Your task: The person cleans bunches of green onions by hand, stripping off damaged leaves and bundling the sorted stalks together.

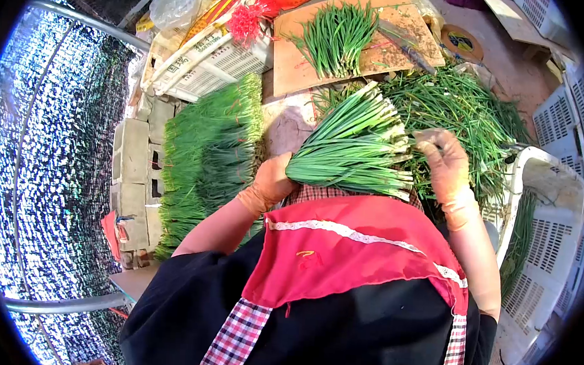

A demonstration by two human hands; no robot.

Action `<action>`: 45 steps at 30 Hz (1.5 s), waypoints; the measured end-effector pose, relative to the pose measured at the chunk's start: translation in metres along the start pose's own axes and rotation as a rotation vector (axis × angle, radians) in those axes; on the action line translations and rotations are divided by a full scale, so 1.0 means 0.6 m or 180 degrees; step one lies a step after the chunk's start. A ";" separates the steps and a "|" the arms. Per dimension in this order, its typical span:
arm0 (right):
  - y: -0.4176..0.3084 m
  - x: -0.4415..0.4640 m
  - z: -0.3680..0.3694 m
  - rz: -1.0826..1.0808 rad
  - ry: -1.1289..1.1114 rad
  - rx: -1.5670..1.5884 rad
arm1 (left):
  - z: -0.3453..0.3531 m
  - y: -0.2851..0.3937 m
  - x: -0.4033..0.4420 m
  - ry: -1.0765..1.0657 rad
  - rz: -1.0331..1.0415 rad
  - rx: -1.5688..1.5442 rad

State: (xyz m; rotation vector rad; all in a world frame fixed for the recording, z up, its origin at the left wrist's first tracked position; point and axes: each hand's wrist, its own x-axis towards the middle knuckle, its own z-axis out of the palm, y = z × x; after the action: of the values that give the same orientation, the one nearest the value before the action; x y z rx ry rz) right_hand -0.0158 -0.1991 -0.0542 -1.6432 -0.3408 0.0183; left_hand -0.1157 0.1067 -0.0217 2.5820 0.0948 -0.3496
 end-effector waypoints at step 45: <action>-0.004 0.074 0.013 -0.0668 -0.1298 -0.0375 | 0.006 -0.026 0.009 0.0029 0.0163 0.0093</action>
State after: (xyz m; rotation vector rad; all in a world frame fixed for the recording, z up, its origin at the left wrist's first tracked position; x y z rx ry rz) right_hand 0.0242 -0.1814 -0.0442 -1.7080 -0.8378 0.1797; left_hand -0.1135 0.1185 -0.0338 2.6098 0.0268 -0.3227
